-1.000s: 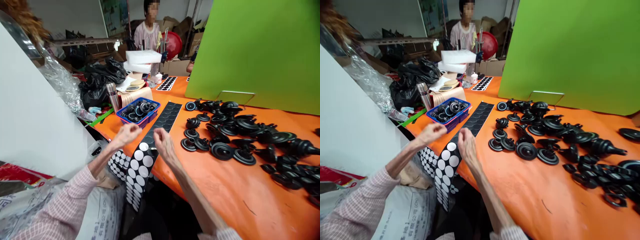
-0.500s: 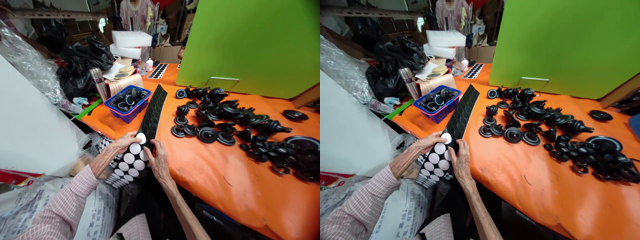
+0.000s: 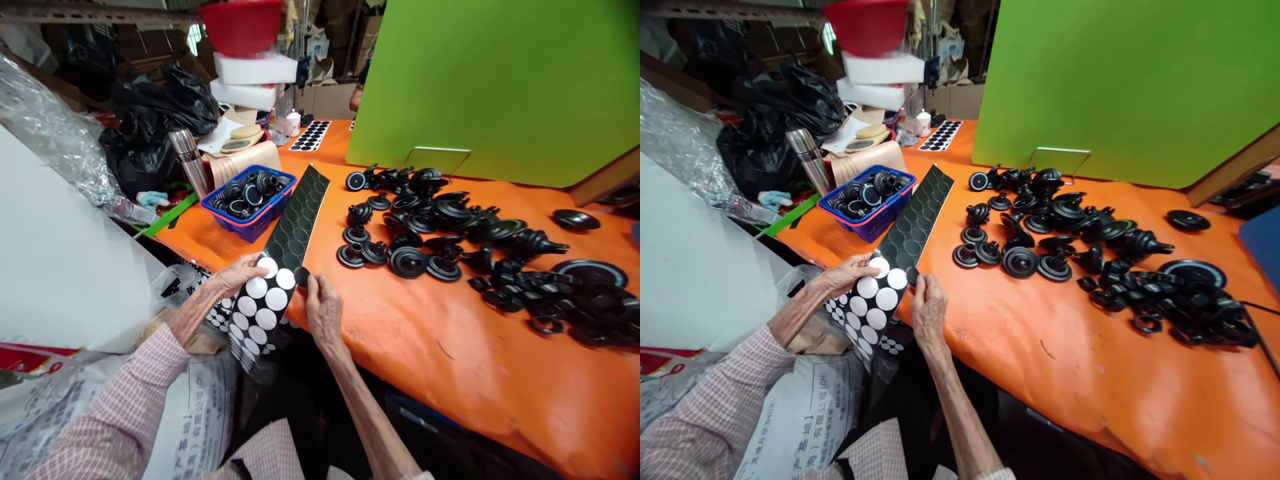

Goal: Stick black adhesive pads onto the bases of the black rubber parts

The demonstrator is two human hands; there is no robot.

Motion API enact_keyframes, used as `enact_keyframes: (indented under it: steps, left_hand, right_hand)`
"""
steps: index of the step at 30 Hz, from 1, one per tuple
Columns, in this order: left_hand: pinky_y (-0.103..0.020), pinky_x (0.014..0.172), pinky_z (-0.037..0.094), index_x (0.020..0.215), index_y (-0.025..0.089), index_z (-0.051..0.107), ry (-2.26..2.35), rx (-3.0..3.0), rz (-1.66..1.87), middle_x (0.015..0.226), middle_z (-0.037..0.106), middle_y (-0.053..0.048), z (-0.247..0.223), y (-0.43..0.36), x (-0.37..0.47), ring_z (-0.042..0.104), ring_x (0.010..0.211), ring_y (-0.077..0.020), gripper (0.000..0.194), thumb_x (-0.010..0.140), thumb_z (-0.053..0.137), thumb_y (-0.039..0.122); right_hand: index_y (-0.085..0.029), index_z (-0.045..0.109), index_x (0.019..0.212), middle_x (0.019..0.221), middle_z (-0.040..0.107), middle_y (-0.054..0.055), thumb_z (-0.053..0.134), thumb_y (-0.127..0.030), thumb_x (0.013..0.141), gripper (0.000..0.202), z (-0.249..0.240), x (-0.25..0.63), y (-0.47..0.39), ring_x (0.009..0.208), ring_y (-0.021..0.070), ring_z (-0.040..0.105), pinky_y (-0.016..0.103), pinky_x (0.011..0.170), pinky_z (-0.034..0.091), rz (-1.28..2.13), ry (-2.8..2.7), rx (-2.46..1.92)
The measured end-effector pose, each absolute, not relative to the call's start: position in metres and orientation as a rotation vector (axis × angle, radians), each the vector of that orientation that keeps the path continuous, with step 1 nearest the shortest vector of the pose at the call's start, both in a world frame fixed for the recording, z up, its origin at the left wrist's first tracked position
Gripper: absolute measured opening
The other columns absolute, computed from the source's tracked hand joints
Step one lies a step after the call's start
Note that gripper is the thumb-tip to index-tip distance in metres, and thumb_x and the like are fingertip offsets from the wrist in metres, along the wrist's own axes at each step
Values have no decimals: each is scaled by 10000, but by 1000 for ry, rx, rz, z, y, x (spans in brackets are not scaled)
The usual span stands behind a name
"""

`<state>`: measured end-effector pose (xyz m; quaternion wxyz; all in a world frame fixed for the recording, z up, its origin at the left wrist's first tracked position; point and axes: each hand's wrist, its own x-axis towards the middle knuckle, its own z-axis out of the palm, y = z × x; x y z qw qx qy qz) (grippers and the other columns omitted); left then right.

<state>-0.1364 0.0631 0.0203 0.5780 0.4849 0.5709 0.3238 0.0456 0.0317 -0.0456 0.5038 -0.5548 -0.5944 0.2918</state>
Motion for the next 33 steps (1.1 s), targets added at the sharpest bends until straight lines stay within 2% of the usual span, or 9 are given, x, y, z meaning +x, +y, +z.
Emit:
enact_keyframes:
  steps: [3, 6, 9, 14, 18, 23, 26, 29, 33]
  left_hand:
    - [-286, 714, 437, 854, 176, 576, 1562, 1206, 824, 799, 599, -17, 32, 59, -142, 555, 821, -189, 315, 622, 739, 314]
    - [-277, 711, 422, 842, 198, 552, 1759, 1386, 911, 777, 585, -3, 39, 47, -126, 554, 804, -179, 289, 697, 695, 403]
    - [-266, 667, 430, 800, 189, 532, 1460, 1290, 717, 726, 598, 6, 40, 33, -95, 570, 698, -148, 302, 716, 662, 449]
    - [-237, 674, 435, 827, 178, 522, 1160, 1081, 729, 664, 589, 42, 42, 30, -48, 570, 622, -97, 266, 660, 693, 295]
    - [-249, 670, 437, 818, 168, 517, 1036, 1171, 737, 637, 604, 23, 43, 43, -15, 572, 612, -106, 235, 658, 663, 259]
    - [-282, 658, 457, 835, 182, 513, 994, 1318, 612, 630, 604, 3, 37, 56, 19, 584, 587, -138, 198, 705, 601, 303]
    - [-394, 804, 463, 901, 208, 572, 1255, 1703, 501, 808, 660, -66, 37, 69, 30, 647, 794, -242, 181, 774, 562, 336]
    - [-510, 999, 337, 1018, 220, 605, 1585, 1928, 623, 1122, 614, -137, 36, 94, 39, 535, 1145, -341, 232, 800, 544, 270]
    - [-518, 1038, 309, 972, 217, 606, 1537, 1858, 651, 1170, 601, -127, 23, 127, 50, 472, 1208, -344, 231, 743, 613, 191]
  right_hand:
    - [-221, 506, 766, 686, 639, 30, 362, -364, 952, 275, -38, 56, 25, 603, 171, 622, 289, 587, 489, 735, -1379, -1366]
    - [-219, 540, 839, 773, 649, 43, 348, -339, 967, 260, -31, 58, 8, 676, 168, 648, 292, 645, 516, 713, -1414, -1293]
    - [-222, 597, 895, 904, 656, 84, 341, -295, 964, 275, -26, 58, -8, 822, 192, 653, 330, 747, 532, 655, -1512, -1210]
    - [-206, 598, 1114, 1176, 631, 112, 538, -411, 886, 312, -19, 81, -21, 1029, 217, 636, 359, 882, 539, 953, -1256, -1202]
    - [-186, 612, 985, 939, 676, 61, 567, -507, 849, 351, -11, 106, -20, 891, 193, 651, 325, 803, 541, 1161, -916, -1162]
    - [-189, 594, 855, 771, 628, 9, 653, -514, 761, 343, -18, 130, -14, 690, 150, 595, 274, 655, 509, 998, -691, -1249]
    - [-198, 572, 771, 706, 601, 5, 666, -506, 734, 324, -26, 142, -11, 645, 154, 576, 277, 620, 500, 860, -686, -1313]
    - [-213, 569, 770, 699, 586, 0, 645, -510, 747, 307, -28, 154, -12, 620, 151, 560, 276, 597, 495, 767, -695, -1317]
    - [-214, 616, 827, 783, 606, 25, 631, -517, 762, 310, -27, 168, -24, 653, 162, 572, 285, 600, 501, 824, -832, -1336]
